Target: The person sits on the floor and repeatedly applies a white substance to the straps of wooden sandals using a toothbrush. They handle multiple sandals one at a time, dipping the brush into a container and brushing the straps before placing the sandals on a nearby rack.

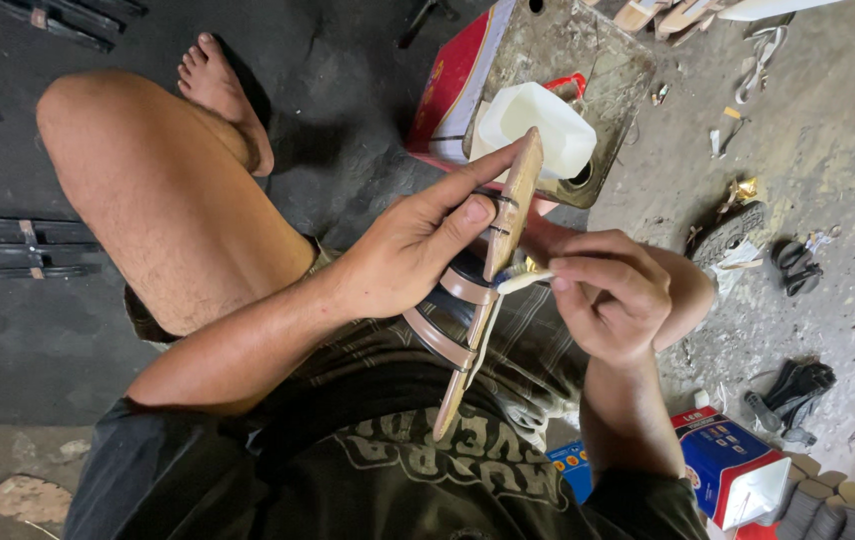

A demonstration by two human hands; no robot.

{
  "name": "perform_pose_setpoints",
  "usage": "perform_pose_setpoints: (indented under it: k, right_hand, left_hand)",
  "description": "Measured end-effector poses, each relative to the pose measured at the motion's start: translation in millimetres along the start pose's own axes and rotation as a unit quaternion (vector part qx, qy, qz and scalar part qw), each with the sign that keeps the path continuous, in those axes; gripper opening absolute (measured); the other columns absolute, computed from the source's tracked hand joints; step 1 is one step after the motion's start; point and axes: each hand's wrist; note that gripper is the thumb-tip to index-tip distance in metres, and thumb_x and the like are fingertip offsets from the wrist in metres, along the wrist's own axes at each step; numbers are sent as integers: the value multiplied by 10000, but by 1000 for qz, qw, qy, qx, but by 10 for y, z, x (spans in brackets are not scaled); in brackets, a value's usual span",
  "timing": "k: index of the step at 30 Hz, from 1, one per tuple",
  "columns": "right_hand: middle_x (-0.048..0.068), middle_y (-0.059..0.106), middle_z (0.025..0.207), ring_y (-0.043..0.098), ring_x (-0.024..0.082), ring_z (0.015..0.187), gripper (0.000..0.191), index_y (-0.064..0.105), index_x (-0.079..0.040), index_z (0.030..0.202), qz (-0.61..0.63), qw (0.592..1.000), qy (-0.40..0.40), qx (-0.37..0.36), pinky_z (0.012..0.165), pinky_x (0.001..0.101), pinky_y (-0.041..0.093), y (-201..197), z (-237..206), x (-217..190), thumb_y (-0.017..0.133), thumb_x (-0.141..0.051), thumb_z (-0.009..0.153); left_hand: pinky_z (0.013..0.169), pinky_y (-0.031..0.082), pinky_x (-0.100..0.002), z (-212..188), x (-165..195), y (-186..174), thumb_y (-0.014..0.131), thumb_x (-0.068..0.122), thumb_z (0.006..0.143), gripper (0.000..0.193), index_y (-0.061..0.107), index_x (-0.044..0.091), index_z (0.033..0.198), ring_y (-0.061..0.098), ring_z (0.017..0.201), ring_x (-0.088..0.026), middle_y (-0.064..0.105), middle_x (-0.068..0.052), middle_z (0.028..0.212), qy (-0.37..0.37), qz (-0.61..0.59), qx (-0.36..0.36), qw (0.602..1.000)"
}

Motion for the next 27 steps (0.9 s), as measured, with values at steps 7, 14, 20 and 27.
perform_pose_setpoints:
  k: [7,14,20,27]
  right_hand:
    - [144,701,993,509,38,578,168,697,-7,1048,12,999,0,-39,562,222,435,-73,67,-58,745,43,894]
    - [139,708,1004,689,174,860,169,678,32,1135,-116,984,100,94,744,282,542,43,97,-54,687,55,968]
    - [179,714,1042,702,181,834,138,709,-14,1095,-88,990,106,19,683,276,549,84,-142,-225,723,-9,957]
    - [95,749,1123,713,185,884,180,731,-45,1196,-198,953,227,28,775,300,556,-175,219,436,688,-53,1021]
  left_hand:
    - [1209,438,-328,-7,-60,2,394,394,1170,601,297,46,1650,549,1419,-184,566,-126,1552,-8,-9,0,1000]
    - [1252,398,-364,-4,-308,-20,379,441,1156,648,310,8,1634,484,1482,-202,512,-129,1583,-17,-77,-61,995]
    - [1252,405,-396,134,-274,-60,390,522,1166,678,386,16,1618,538,1406,-228,585,-167,1478,-3,-162,87,983]
    - [966,599,-553,198,-161,-177,552,536,1017,806,292,2,1561,692,1124,-386,617,-254,1294,-167,-494,36,852]
Point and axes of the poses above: each hand's wrist, its own z-axis towards the middle knuckle, its own y-axis out of the palm, x = y × z
